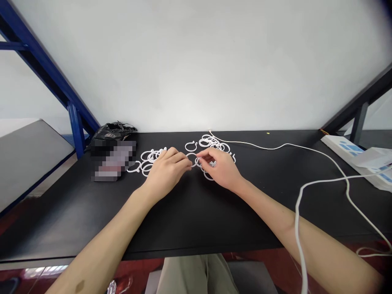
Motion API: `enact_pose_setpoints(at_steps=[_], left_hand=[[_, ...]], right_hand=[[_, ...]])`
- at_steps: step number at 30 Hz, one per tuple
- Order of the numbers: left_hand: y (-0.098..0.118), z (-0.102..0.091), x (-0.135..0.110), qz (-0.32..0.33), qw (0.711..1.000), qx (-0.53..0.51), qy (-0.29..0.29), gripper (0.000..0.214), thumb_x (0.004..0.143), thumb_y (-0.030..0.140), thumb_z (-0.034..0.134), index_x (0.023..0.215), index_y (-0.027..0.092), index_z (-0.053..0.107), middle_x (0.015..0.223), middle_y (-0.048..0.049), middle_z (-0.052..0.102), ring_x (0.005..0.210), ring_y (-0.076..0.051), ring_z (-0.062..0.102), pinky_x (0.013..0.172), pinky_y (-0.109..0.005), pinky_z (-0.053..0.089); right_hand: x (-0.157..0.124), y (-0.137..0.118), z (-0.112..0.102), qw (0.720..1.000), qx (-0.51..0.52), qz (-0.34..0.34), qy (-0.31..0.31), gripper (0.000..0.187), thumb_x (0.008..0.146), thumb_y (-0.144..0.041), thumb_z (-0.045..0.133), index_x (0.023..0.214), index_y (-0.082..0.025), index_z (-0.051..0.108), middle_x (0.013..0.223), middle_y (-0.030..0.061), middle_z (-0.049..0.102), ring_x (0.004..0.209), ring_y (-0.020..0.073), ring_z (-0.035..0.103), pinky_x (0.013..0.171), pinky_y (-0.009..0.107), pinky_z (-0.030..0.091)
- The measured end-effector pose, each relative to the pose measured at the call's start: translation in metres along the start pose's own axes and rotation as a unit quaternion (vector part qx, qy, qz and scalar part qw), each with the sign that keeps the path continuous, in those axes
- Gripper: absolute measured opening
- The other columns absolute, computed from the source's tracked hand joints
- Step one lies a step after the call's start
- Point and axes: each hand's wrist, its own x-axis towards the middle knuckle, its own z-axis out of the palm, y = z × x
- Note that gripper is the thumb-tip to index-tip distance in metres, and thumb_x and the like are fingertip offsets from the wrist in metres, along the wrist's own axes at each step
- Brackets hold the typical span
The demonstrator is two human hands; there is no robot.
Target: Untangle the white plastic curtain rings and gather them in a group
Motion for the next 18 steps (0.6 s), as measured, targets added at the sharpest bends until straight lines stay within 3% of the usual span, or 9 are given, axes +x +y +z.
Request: enact_pose_setpoints(at_steps=[11,15,18], left_hand=[[0.002,0.001,0.000,-0.012,0.999,-0.040,0.016,0.019,0.098,0.030,0.050,0.092,0.020,0.066,0.093,-0.0051,0.070,0.084,-0.020,0.051,0.079,-0.036,0.042],[-0.004,0.000,-0.001,-0.053,0.998,0.025,0.022,0.017,0.096,0.029,0.051,0.091,0.021,0.065,0.088,-0.0054,0.070,0.084,-0.022,0.052,0.074,-0.037,0.040],[-0.014,-0.002,-0.005,-0.117,0.987,0.110,0.021,0.018,0.095,0.029,0.051,0.087,0.021,0.065,0.083,-0.0072,0.070,0.084,-0.026,0.052,0.070,-0.039,0.036]], right_hand=[[0.002,-0.004,-0.002,1.000,-0.001,-0.004,0.004,0.013,0.091,-0.018,0.057,0.096,-0.021,0.068,0.088,0.0002,0.073,0.074,0.0127,0.067,0.070,0.027,0.055],[0.002,0.001,-0.001,0.999,-0.032,0.024,0.003,0.026,0.091,-0.025,0.058,0.117,-0.022,0.062,0.102,0.0044,0.071,0.089,0.0169,0.067,0.083,0.035,0.055],[0.001,0.003,-0.002,0.992,-0.124,0.012,-0.022,0.018,0.091,-0.031,0.060,0.103,-0.020,0.066,0.102,0.0066,0.067,0.098,0.0219,0.062,0.089,0.042,0.051]])
